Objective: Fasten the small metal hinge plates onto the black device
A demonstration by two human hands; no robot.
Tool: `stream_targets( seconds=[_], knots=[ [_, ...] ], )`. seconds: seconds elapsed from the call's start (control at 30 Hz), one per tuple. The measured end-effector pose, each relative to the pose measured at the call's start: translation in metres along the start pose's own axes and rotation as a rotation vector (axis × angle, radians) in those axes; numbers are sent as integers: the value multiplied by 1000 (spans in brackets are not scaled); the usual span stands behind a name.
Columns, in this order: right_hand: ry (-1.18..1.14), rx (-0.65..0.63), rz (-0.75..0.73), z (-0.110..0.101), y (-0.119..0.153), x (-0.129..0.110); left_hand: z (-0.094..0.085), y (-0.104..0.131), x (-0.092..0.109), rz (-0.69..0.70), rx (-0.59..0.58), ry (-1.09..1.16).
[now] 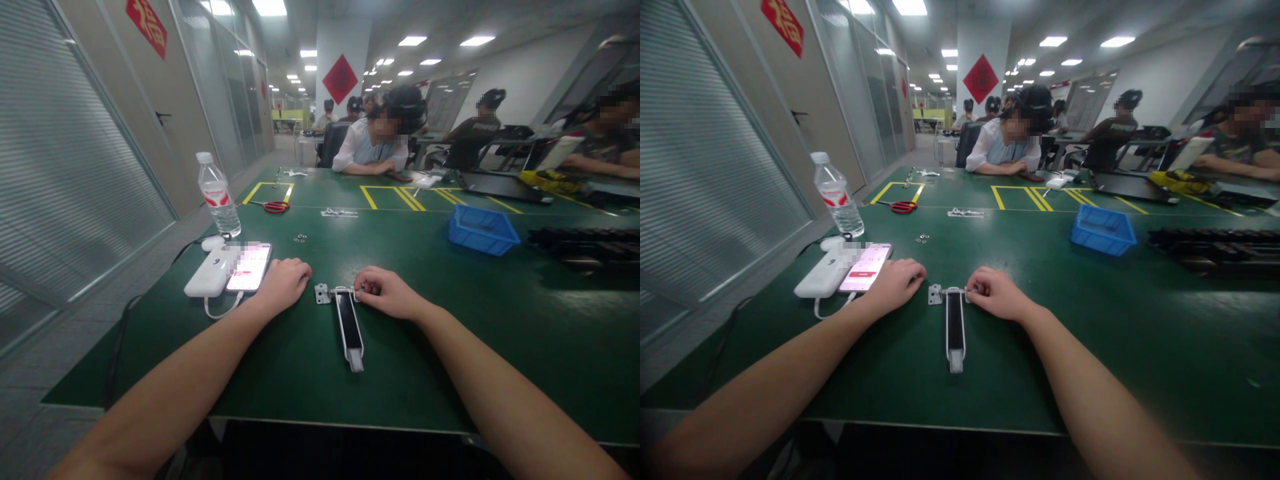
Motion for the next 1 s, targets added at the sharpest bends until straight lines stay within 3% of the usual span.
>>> stream_targets(
  seconds=[0.23, 0.47, 0.7, 1.0],
  knots=[
    [2, 9, 22, -2, 1, -2, -2, 3, 8, 79, 124, 258],
    [47, 233, -91, -16, 2, -19, -4, 8, 28, 177, 246, 605],
    [15, 262, -207, -11, 5, -44, 3, 8, 38, 48, 196, 950],
    [6, 267, -222, -7, 5, -51, 14, 7, 37, -96, 139, 1254]
  ],
)
Point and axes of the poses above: each hand's wrist, its own y-axis away from the middle knuckle, its own z-axis out of the palm, x = y × z, the point moved 5 cm from there along -y, towards the middle knuckle, and after that the axes turned 7 degrees about y, right-handed, at the moved point
